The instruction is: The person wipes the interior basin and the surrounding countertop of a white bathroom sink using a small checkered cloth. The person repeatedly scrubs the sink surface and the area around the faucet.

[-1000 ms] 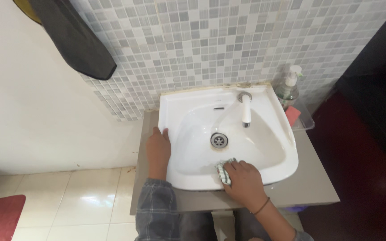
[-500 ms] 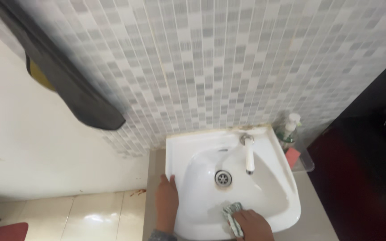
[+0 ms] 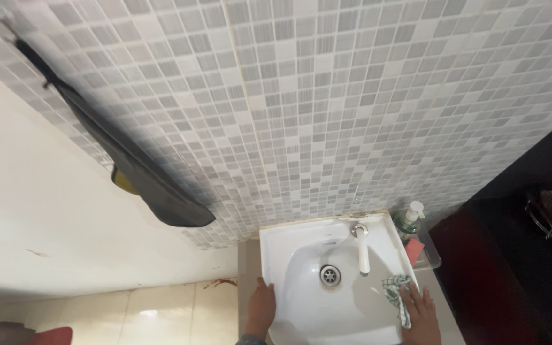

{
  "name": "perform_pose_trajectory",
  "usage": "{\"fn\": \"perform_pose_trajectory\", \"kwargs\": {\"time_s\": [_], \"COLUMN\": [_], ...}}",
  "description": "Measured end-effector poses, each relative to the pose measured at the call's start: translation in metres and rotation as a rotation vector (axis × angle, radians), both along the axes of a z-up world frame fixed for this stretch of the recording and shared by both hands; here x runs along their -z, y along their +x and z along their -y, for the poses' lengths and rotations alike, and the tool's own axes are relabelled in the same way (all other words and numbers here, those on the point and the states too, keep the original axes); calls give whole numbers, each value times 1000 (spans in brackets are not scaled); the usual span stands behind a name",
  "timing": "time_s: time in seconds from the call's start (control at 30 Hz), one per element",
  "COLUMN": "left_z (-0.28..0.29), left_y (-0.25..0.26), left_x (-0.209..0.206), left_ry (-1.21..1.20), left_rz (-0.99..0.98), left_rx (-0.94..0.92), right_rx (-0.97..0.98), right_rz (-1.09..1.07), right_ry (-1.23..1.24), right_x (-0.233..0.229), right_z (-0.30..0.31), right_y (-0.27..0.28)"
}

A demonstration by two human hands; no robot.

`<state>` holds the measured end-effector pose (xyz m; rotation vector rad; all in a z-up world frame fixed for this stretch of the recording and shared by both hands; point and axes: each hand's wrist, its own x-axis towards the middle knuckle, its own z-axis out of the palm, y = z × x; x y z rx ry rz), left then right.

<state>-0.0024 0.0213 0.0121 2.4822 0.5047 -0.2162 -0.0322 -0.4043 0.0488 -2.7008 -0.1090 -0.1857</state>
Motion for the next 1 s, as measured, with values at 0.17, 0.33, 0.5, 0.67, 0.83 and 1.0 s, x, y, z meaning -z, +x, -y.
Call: {"fn": "perform_pose_trajectory", "kwargs": {"time_s": [0.17,0.33,0.5,0.67,0.83,1.0], "left_z": [-5,14,25,17,7,13], "left_y": [7,22,32,23,6,-1], "left_x": [-13,-36,-38,-53,-100,-95], "left_ry": [10,286,557,473,241,245], "left_rz": [-32,43,91,73,-142,35], "left_rx": [75,150,595,754,790,716], "right_rx": [48,64,82,146,-283,-530], "right_rz": [-61,-132,-118,-537,-178,-278], "right_ry": [-177,-344,-346,-219,273,392], "right_x": [-14,-17,-3,6,30,36], "right_z": [-22,-51,-74,-109,-201,-212], "right_y": [18,73,48,-9,-43,-47]}}
